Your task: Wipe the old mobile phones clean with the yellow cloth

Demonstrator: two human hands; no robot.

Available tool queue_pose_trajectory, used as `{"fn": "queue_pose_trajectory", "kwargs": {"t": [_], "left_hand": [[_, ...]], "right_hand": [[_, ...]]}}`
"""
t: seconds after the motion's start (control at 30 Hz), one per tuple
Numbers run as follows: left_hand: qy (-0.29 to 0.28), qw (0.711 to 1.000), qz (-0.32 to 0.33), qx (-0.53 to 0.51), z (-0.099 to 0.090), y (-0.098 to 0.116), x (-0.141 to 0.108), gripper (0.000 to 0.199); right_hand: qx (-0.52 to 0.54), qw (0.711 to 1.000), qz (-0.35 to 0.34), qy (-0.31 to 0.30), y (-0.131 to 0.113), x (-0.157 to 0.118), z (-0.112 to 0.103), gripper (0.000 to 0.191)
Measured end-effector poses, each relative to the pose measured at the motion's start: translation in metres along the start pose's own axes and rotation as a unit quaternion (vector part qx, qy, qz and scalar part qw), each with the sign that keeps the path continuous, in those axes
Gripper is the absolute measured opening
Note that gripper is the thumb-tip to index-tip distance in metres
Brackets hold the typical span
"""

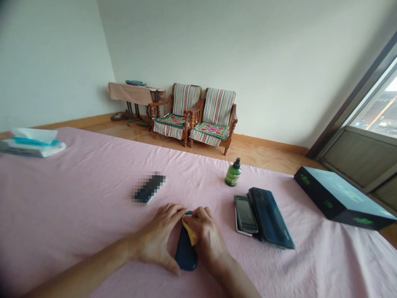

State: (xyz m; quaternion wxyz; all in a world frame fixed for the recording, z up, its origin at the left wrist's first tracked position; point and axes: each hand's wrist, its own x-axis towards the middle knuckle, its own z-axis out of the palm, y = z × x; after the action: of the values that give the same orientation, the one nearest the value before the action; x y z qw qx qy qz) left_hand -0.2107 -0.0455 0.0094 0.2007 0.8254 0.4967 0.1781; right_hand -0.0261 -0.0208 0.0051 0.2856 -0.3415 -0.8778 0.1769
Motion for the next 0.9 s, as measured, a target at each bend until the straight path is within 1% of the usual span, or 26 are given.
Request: {"fn": "queue_pose_trajectory", "kwargs": {"t": [0.07, 0.13, 0.27, 0.37, 0.47, 0.53, 0.6, 0.7, 0.8, 0.9], "left_hand": [[-0.004, 1.0, -0.002, 0.006, 0.0, 0.001, 0.0, 0.114], [-0.005, 1.0, -0.005, 0.005, 0.0, 0.001, 0.0, 0.114], [0.003, 1.0, -0.005, 0.001, 0.002, -0.001, 0.001, 0.112], [0.012, 1.0, 0.004, 0.001, 0.004, -0.001, 0.001, 0.108], [0.018, 1.0, 0.007, -0.002, 0.004, -0.001, 0.001, 0.104], [0.017, 1.0, 0.005, -0.006, 0.004, -0.001, 0.001, 0.104], [0.014, 1.0, 0.004, -0.009, 0.003, -0.001, 0.001, 0.106], [0.006, 1.0, 0.001, -0.004, 0.001, 0.0, 0.001, 0.109], [-0.001, 1.0, 0.0, 0.008, -0.001, 0.001, 0.001, 0.111], [0.001, 1.0, -0.001, 0.011, -0.001, 0.002, 0.0, 0.111]], "right_hand": [[0.0, 1.0, -0.004, 0.007, 0.001, 0.004, 0.001, 0.022], [0.004, 1.0, -0.004, 0.0, -0.005, -0.001, 0.0, 0.021], [-0.005, 0.999, -0.005, -0.048, -0.025, -0.025, -0.002, 0.02], [0.006, 0.999, -0.022, -0.046, -0.033, -0.043, 0.0, 0.022], [0.031, 0.998, -0.031, -0.038, -0.033, -0.051, 0.001, 0.025], [0.035, 0.999, -0.017, -0.036, -0.031, -0.048, 0.002, 0.025], [0.031, 0.999, 0.002, -0.031, -0.026, -0.04, 0.002, 0.024], [0.033, 0.999, 0.01, -0.006, -0.011, -0.022, 0.005, 0.027], [0.035, 0.999, 0.011, 0.031, 0.008, -0.005, 0.01, 0.029], [0.035, 0.998, 0.017, 0.052, 0.015, -0.001, 0.012, 0.028]]}}
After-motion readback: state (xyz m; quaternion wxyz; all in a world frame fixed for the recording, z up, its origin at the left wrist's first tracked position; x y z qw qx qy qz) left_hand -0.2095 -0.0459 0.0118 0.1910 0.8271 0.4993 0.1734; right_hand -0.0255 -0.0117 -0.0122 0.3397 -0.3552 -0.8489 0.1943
